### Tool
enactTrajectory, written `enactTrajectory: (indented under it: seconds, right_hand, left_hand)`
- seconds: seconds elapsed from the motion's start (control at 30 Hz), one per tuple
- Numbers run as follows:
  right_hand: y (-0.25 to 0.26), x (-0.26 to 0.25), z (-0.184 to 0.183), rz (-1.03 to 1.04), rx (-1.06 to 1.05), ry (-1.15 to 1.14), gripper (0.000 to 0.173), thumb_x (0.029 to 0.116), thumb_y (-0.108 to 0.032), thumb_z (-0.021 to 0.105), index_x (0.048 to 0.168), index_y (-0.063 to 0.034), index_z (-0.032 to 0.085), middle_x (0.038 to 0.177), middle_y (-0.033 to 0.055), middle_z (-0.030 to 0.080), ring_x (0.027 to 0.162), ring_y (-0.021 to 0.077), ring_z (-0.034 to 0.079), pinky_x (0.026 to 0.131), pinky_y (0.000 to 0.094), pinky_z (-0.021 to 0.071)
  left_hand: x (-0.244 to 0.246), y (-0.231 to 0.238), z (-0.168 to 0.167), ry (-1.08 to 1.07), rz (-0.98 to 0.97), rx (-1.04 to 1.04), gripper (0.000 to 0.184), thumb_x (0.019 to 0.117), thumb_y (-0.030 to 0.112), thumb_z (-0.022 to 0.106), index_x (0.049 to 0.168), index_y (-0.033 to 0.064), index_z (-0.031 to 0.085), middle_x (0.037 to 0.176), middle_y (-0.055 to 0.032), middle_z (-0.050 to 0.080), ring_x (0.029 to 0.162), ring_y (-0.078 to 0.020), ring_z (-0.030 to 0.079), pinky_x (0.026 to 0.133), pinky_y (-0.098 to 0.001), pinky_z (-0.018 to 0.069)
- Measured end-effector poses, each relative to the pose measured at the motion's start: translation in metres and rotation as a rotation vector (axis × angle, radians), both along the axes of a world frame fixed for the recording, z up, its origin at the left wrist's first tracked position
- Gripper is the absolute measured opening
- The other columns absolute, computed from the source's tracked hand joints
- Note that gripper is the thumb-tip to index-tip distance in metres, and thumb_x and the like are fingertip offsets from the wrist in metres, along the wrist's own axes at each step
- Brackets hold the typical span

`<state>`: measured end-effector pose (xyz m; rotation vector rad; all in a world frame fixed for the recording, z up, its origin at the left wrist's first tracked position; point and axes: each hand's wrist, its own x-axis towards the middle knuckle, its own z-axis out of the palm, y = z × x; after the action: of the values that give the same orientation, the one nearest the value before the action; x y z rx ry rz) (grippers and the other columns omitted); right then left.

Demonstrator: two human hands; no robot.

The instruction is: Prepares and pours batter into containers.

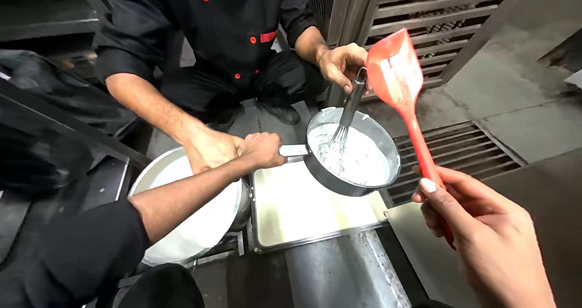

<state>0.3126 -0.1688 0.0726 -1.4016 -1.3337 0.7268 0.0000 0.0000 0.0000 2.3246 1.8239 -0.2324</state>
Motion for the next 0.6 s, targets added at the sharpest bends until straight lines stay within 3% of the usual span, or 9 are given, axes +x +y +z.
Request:
enactTrajectory:
  seconds: [0.07, 0.13, 0.2, 0.23, 0.33, 0.37, 0.47, 0.6]
  right_hand:
    - [0.004, -0.001, 0.000, 0.021, 0.016, -0.048, 0.022, 0.0982, -0.024, 0.062, 0.115, -0.0121, 0.071, 0.074, -0.0046, 0.068, 0.048, 0.0038, 0.055, 0.041, 0.0171, 0.0442]
    - [0.010, -0.002, 0.004, 0.029, 0.035, -0.087, 0.024, 0.0949, -0.024, 0.065, 0.115, -0.0132, 0.072, 0.076, -0.0038, 0.067, 0.047, 0.0049, 0.055, 0.041, 0.0194, 0.0462]
    - [0.016, -0.004, 0.012, 0.049, 0.011, -0.164, 0.029, 0.0913, -0.022, 0.065, 0.119, -0.0154, 0.072, 0.094, -0.0006, 0.066, 0.050, 0.0074, 0.055, 0.043, 0.0244, 0.0499]
    - [0.021, -0.006, 0.018, 0.063, 0.001, -0.195, 0.029, 0.0911, -0.020, 0.067, 0.119, -0.0152, 0.071, 0.096, 0.0009, 0.066, 0.050, 0.0088, 0.055, 0.044, 0.0270, 0.0511]
    - [0.044, -0.015, 0.046, 0.086, 0.051, -0.348, 0.019, 0.0910, -0.013, 0.074, 0.110, -0.0157, 0.075, 0.089, 0.0011, 0.070, 0.054, 0.0124, 0.062, 0.049, 0.0338, 0.0564]
    - [0.052, -0.019, 0.055, 0.077, 0.096, -0.444, 0.016, 0.0901, -0.013, 0.076, 0.106, -0.0158, 0.076, 0.086, 0.0006, 0.071, 0.059, 0.0136, 0.064, 0.053, 0.0372, 0.0566]
    - [0.076, -0.033, 0.069, 0.042, 0.186, -0.657, 0.010, 0.0901, -0.014, 0.077, 0.100, -0.0163, 0.080, 0.083, 0.0049, 0.072, 0.071, 0.0252, 0.067, 0.061, 0.0535, 0.0513]
    - [0.104, -0.046, 0.064, 0.073, 0.276, -0.814, 0.015, 0.0938, -0.015, 0.074, 0.108, -0.0125, 0.079, 0.095, 0.0140, 0.075, 0.082, 0.0383, 0.071, 0.065, 0.0641, 0.0516]
  left_hand:
    - [0.000, -0.012, 0.032, 0.027, 0.065, -0.111, 0.036, 0.0907, 0.049, 0.069, 0.092, 0.0130, 0.071, 0.091, -0.0112, 0.072, 0.093, -0.0331, 0.070, 0.077, -0.0590, 0.0517]
    - [-0.009, -0.017, 0.034, 0.025, 0.061, -0.007, 0.035, 0.0862, 0.051, 0.069, 0.088, 0.0164, 0.071, 0.086, -0.0073, 0.072, 0.087, -0.0288, 0.071, 0.073, -0.0552, 0.0544]
    - [-0.011, -0.029, 0.047, 0.015, 0.083, 0.022, 0.031, 0.0858, 0.047, 0.069, 0.087, 0.0159, 0.072, 0.085, -0.0067, 0.072, 0.086, -0.0280, 0.071, 0.072, -0.0541, 0.0535]
    - [-0.009, -0.038, 0.060, 0.009, 0.120, -0.019, 0.030, 0.0880, 0.044, 0.071, 0.090, 0.0143, 0.072, 0.088, -0.0082, 0.072, 0.089, -0.0294, 0.071, 0.075, -0.0552, 0.0529]
    - [-0.002, -0.056, 0.074, -0.035, 0.220, -0.055, 0.031, 0.0879, 0.043, 0.072, 0.090, 0.0122, 0.073, 0.088, -0.0106, 0.073, 0.090, -0.0320, 0.070, 0.076, -0.0573, 0.0532]
    - [0.002, -0.065, 0.080, -0.062, 0.271, -0.107, 0.034, 0.0904, 0.043, 0.071, 0.095, 0.0094, 0.073, 0.095, -0.0139, 0.073, 0.097, -0.0345, 0.070, 0.082, -0.0593, 0.0525]
    - [0.008, -0.089, 0.073, -0.168, 0.391, -0.229, 0.042, 0.0936, 0.045, 0.067, 0.109, 0.0064, 0.072, 0.111, -0.0180, 0.072, 0.110, -0.0364, 0.068, 0.091, -0.0610, 0.0506]
    - [0.014, -0.122, 0.042, -0.304, 0.496, -0.315, 0.042, 0.0930, 0.044, 0.066, 0.112, 0.0070, 0.071, 0.113, -0.0174, 0.072, 0.111, -0.0351, 0.068, 0.093, -0.0600, 0.0504]
